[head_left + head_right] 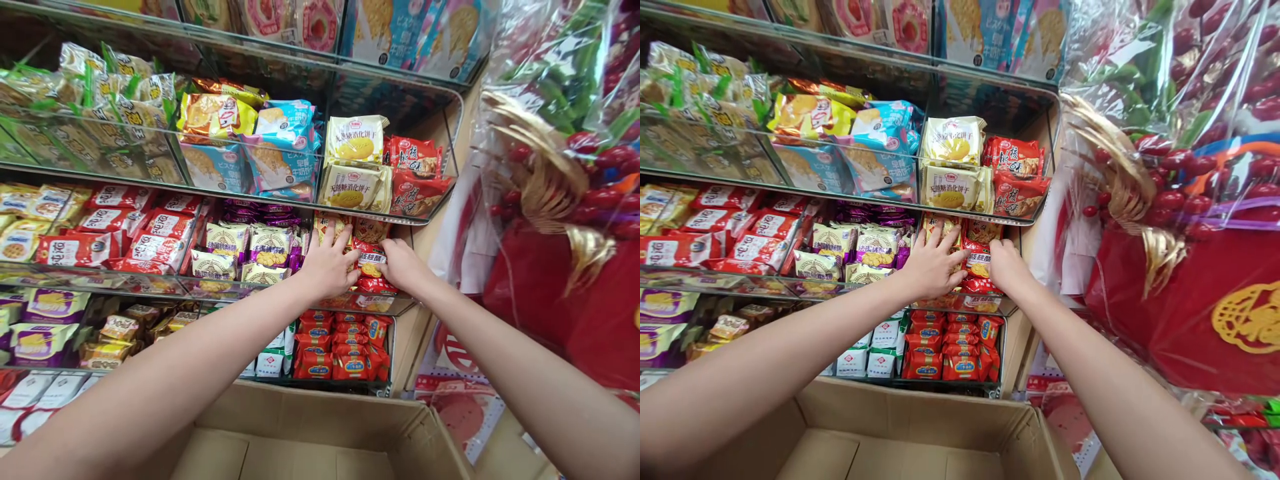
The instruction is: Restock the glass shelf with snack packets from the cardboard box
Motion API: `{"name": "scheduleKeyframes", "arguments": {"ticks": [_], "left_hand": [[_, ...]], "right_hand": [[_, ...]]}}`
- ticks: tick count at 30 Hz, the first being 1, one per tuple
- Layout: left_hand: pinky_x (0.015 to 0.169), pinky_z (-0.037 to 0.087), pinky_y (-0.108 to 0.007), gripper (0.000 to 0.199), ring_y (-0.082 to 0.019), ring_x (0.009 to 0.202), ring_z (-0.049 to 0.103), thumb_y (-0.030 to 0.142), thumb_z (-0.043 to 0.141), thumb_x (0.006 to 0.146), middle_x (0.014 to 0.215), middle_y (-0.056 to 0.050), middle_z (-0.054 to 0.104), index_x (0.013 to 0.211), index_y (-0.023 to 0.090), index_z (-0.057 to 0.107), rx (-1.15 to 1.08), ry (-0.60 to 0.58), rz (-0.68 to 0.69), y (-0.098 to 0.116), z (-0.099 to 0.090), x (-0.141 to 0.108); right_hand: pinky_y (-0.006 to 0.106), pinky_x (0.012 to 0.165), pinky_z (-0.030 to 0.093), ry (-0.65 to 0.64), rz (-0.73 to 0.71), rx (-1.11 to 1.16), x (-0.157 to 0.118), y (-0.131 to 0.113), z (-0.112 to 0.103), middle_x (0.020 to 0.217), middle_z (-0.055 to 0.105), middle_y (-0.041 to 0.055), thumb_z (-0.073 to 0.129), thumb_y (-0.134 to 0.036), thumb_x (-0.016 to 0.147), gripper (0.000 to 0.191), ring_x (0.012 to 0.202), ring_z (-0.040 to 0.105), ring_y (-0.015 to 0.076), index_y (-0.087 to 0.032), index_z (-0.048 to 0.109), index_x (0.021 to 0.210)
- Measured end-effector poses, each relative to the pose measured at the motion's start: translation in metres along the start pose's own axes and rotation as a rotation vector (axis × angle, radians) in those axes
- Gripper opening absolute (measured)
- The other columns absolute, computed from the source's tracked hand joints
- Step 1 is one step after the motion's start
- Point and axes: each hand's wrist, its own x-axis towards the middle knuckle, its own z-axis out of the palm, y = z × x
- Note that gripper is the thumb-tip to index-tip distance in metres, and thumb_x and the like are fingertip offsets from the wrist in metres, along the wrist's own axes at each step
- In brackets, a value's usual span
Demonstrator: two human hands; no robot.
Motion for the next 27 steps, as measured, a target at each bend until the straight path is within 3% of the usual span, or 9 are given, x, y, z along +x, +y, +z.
{"name": "scheduleKeyframes", "arguments": {"ticks": [4, 10, 14, 16, 18, 21, 23, 27], "left_hand": [[0.098, 0.022, -0.060, 0.045, -0.041, 0.131, 0.021, 0.047, 0.043, 0.084, 0.147, -0.011, 0.028, 0.125, 0.029, 0.049, -0.009, 0.008, 0.011, 0.000, 0.001, 0.000], [0.097, 0.023, -0.062, 0.042, -0.042, 0.130, 0.024, 0.048, 0.045, 0.083, 0.145, -0.012, 0.030, 0.116, 0.024, 0.056, 0.003, -0.031, 0.021, 0.000, 0.002, 0.003], [0.098, 0.022, -0.061, 0.041, -0.041, 0.131, 0.020, 0.046, 0.042, 0.085, 0.146, -0.011, 0.030, 0.119, 0.026, 0.055, -0.018, -0.028, 0.025, 0.000, 0.001, 0.002], [0.099, 0.020, -0.061, 0.042, -0.041, 0.132, 0.019, 0.047, 0.040, 0.086, 0.146, -0.010, 0.029, 0.121, 0.027, 0.054, -0.022, -0.025, 0.025, 0.000, 0.002, 0.002], [0.100, 0.019, -0.060, 0.044, -0.041, 0.132, 0.018, 0.048, 0.040, 0.086, 0.147, -0.010, 0.027, 0.123, 0.028, 0.052, -0.026, -0.031, 0.022, 0.000, 0.002, 0.002], [0.100, 0.017, -0.060, 0.045, -0.041, 0.133, 0.016, 0.049, 0.039, 0.086, 0.148, -0.008, 0.026, 0.127, 0.032, 0.047, -0.030, -0.048, 0.015, 0.001, 0.003, 0.002], [0.100, 0.017, -0.061, 0.044, -0.041, 0.133, 0.015, 0.049, 0.039, 0.086, 0.148, -0.008, 0.026, 0.127, 0.033, 0.047, -0.032, -0.062, 0.015, 0.001, 0.003, 0.003], [0.100, 0.017, -0.062, 0.045, -0.042, 0.134, 0.012, 0.050, 0.039, 0.086, 0.148, -0.009, 0.024, 0.124, 0.030, 0.050, -0.027, -0.110, 0.006, 0.001, 0.002, 0.006]], "right_hand": [[0.032, 0.083, 0.042, -0.006, -0.036, 0.005, -0.003, -0.005, 0.002, 0.107, 0.056, 0.0186, 0.047, -0.009, 0.077, 0.030, 0.101, 0.054, 0.0249, -0.007, 0.049, 0.107], [0.029, 0.089, 0.040, -0.035, -0.158, -0.011, -0.001, -0.008, -0.001, 0.110, 0.058, 0.0150, 0.039, -0.003, 0.079, 0.033, 0.104, 0.054, 0.0216, -0.007, 0.051, 0.109], [0.033, 0.103, 0.027, -0.022, -0.160, -0.034, -0.011, -0.004, -0.001, 0.136, 0.038, 0.0208, 0.035, -0.002, 0.081, 0.048, 0.128, 0.032, 0.0243, -0.001, 0.036, 0.129], [0.032, 0.104, 0.026, -0.022, -0.139, -0.040, -0.019, -0.003, -0.002, 0.140, 0.031, 0.0206, 0.033, -0.003, 0.082, 0.049, 0.131, 0.027, 0.0245, -0.002, 0.033, 0.131], [0.030, 0.099, 0.033, -0.043, -0.106, -0.044, -0.026, -0.004, -0.003, 0.133, 0.042, 0.0196, 0.035, -0.004, 0.081, 0.043, 0.122, 0.040, 0.0246, -0.004, 0.044, 0.124], [0.027, 0.083, 0.043, -0.085, -0.033, -0.048, -0.029, -0.009, -0.004, 0.106, 0.060, 0.0172, 0.045, -0.007, 0.077, 0.028, 0.095, 0.059, 0.0234, -0.007, 0.060, 0.101], [0.027, 0.077, 0.044, -0.086, 0.008, -0.047, -0.026, -0.012, -0.003, 0.094, 0.064, 0.0165, 0.049, -0.009, 0.077, 0.023, 0.087, 0.060, 0.0233, -0.007, 0.063, 0.094], [0.027, 0.077, 0.044, -0.039, 0.002, -0.030, -0.021, -0.011, 0.000, 0.090, 0.064, 0.0167, 0.051, -0.010, 0.076, 0.020, 0.087, 0.060, 0.0235, -0.006, 0.066, 0.088]]}}
